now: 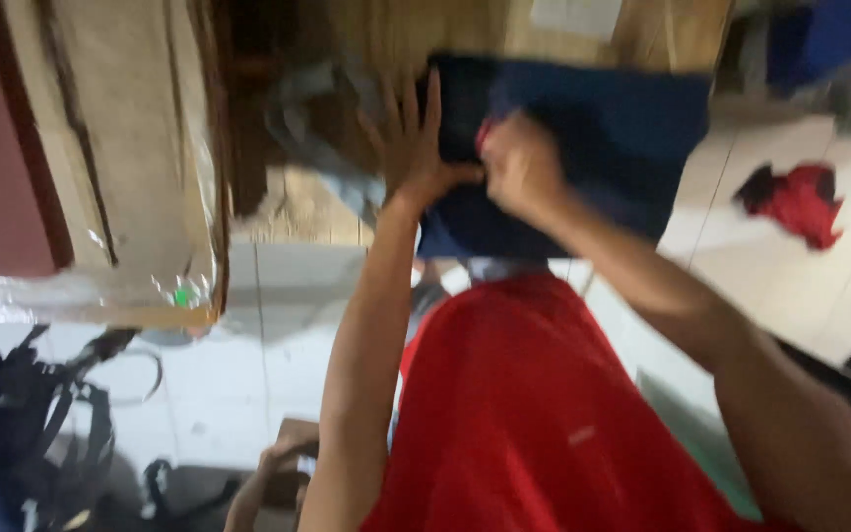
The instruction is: The person cleans a dark blue bag placed on a wooden table using a red cloth. They wipe the surface, then pour a liquid from a clear plastic bottle onto the bag and continue wiping with the cloth and a white tissue.
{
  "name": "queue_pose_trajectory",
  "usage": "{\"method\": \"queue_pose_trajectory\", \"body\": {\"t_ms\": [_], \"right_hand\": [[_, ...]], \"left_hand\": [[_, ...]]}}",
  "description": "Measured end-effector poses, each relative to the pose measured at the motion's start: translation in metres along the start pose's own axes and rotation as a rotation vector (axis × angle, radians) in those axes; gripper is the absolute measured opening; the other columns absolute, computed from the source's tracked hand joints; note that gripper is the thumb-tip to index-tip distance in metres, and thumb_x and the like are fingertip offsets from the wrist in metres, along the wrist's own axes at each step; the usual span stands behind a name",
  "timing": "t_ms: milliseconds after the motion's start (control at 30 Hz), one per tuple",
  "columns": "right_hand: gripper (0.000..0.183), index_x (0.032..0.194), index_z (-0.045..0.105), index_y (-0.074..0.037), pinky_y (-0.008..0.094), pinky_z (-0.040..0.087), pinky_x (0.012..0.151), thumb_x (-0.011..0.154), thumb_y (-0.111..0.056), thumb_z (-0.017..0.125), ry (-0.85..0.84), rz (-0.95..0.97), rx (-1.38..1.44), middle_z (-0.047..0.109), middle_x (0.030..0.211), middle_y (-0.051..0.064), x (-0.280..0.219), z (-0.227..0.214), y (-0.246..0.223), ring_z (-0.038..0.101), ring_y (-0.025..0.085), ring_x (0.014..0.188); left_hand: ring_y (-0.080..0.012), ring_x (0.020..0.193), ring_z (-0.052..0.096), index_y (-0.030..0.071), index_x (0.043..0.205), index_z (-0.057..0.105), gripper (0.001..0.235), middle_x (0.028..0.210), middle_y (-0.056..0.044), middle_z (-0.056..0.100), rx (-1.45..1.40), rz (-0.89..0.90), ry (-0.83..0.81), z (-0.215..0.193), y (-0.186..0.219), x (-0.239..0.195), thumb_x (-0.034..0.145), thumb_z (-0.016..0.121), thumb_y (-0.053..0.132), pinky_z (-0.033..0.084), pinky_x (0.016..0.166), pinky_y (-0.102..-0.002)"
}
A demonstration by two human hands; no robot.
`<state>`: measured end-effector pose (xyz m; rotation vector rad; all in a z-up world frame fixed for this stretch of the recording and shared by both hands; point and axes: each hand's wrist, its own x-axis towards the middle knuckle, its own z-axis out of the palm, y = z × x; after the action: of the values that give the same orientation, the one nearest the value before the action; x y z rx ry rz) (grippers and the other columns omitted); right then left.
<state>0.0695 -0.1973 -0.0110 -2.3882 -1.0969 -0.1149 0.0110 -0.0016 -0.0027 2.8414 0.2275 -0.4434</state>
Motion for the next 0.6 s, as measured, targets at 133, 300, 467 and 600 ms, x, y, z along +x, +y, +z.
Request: {"method": "queue_pose_trajectory", "body": {"t_ms": [133,300,467,600], "right_hand": [[0.01,0.084,0.061,-0.01,0.048,0.045,0.067,0.081,-0.001,0.063,-0.08,0.074,0.038,0.058,0.083,0.012,0.011,0.014,0.018,0.058,0.036,0.076],[0.013,0.077,0.066,-0.013,0.05,0.051,0.094,0.073,-0.001,0.062,0.003,-0.066,-0.078,0.064,0.082,0.011,0.024,-0.002,0.023,0.059,0.035,0.079],[0.018,0.1,0.077,-0.009,0.04,0.044,0.066,0.1,-0.001,0.061,0.094,0.168,0.195,0.072,0.086,0.008,0.053,-0.035,0.073,0.066,0.024,0.077],[0.027,0.125,0.063,0.004,0.042,0.055,0.091,0.099,0.011,0.065,0.357,0.165,0.343,0.069,0.113,0.022,0.031,-0.055,0.134,0.067,0.033,0.101]], "left_hand": [[-0.0402,0.159,-0.006,0.02,0.169,-0.001,0.155,0.176,-0.014,0.002,-0.01,-0.002,-0.048,0.007,-0.001,-0.005,0.066,0.079,0.105,0.008,0.117,-0.079],[-0.0411,0.158,-0.008,0.019,0.17,0.004,0.164,0.175,-0.014,-0.001,-0.005,0.003,0.023,-0.004,-0.003,0.008,0.057,0.088,0.103,0.012,0.116,-0.081],[-0.0438,0.157,-0.008,0.017,0.169,0.0,0.154,0.177,-0.012,0.009,-0.012,0.056,0.076,0.023,-0.013,0.005,0.07,0.063,0.117,0.009,0.115,-0.082],[-0.0466,0.154,-0.003,0.008,0.166,0.015,0.13,0.172,-0.016,0.008,0.082,-0.1,0.037,-0.024,0.05,-0.008,0.084,0.068,0.095,0.015,0.116,-0.078]]}}
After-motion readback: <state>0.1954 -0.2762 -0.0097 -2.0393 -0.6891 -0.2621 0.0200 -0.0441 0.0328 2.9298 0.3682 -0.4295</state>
